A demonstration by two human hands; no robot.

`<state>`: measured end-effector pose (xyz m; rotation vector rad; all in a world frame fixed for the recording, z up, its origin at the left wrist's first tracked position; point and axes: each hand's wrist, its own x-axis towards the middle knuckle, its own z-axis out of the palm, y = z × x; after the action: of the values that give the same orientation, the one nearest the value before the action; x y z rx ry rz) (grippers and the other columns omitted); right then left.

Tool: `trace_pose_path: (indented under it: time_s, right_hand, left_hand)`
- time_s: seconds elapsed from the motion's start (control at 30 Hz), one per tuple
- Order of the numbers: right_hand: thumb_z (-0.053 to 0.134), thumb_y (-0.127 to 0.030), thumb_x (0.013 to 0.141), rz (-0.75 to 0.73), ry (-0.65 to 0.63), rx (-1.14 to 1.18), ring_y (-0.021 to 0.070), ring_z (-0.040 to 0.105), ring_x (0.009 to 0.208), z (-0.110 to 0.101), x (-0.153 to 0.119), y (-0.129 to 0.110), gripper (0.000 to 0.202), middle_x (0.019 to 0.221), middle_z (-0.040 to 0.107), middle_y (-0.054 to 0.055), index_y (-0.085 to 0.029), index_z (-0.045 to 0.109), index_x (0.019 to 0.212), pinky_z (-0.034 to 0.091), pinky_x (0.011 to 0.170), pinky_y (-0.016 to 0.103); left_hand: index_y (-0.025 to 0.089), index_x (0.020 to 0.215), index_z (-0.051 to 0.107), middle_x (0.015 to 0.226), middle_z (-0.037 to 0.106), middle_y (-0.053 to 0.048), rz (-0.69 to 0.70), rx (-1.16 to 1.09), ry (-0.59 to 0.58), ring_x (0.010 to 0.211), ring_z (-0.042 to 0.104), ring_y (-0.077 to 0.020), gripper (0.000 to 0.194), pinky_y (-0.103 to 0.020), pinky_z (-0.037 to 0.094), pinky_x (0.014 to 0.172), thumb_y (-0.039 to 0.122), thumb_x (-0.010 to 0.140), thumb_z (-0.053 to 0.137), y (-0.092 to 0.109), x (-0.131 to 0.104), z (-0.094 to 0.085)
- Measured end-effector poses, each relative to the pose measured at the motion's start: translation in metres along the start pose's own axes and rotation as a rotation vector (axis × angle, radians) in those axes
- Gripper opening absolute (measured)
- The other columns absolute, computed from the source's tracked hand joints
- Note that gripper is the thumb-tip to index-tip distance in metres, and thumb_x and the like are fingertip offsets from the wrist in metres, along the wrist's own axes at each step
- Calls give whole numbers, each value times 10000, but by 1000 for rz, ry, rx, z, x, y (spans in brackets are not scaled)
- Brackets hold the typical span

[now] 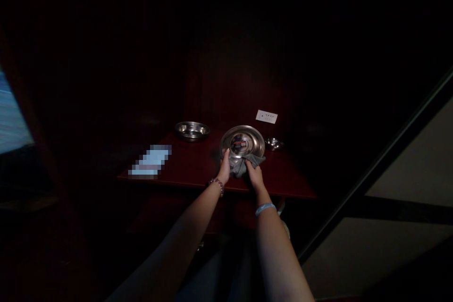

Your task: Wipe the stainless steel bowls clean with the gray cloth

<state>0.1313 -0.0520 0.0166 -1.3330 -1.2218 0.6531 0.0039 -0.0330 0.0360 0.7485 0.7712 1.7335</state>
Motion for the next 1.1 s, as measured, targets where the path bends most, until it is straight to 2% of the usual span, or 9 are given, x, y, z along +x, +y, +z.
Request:
trace_pose_path:
  time_s: [0.1, 0.2, 0.33, 0.47, 0.7, 1.1]
  right_hand:
    - [684, -478, 794, -28, -124, 99, 236, 653, 1198, 11, 0, 2, 452, 1172, 752, 39, -235, 738, 1171, 469, 1075, 358]
    - [672, -472, 808, -37, -167, 164, 223, 620, 1250, 22, -1, 4, 492, 1265, 713, 38, -228, 703, 1234, 431, 1123, 368]
    - [646, -481, 825, -26, -165, 195, 223, 606, 1277, 29, -1, 5, 529, 1319, 685, 64, -196, 679, 1270, 406, 1145, 368]
    - [637, -499, 827, 3, -146, 175, 234, 618, 1263, 26, -2, 4, 535, 1293, 698, 83, -172, 692, 1246, 409, 1142, 371]
    - [641, -557, 817, 77, -125, 83, 236, 646, 1216, 23, -4, 2, 535, 1204, 738, 73, -188, 723, 1196, 438, 1108, 370]
    - [646, -527, 809, 18, -94, 98, 242, 655, 1198, 24, -3, 4, 493, 1187, 746, 60, -200, 735, 1167, 461, 1093, 378]
  left_hand:
    - [184, 1186, 629, 1184, 734, -84, -5, -74, 17, 1146, 674, -191, 421, -312, 502, 1016, 500, 926, 533, 2, -1, 6]
    - [178, 1162, 665, 1132, 755, -102, -60, -164, -74, 1148, 679, -231, 416, -361, 502, 1033, 490, 944, 496, 7, -5, 10]
    - [172, 1094, 704, 1076, 771, -114, -97, -170, -125, 1142, 683, -259, 405, -401, 491, 1049, 501, 912, 552, 7, -7, 9]
    - [156, 1082, 710, 1102, 765, -117, -103, -132, -93, 1092, 702, -230, 402, -373, 487, 1041, 489, 887, 596, 0, -1, 3]
    - [156, 1039, 731, 1059, 773, -113, -73, -56, -5, 1084, 703, -244, 353, -374, 497, 1016, 437, 836, 669, -8, 1, 0]
    - [196, 1047, 712, 1143, 755, -93, -5, -78, -15, 1163, 674, -225, 251, -364, 466, 1058, 334, 839, 689, -5, -3, 3]
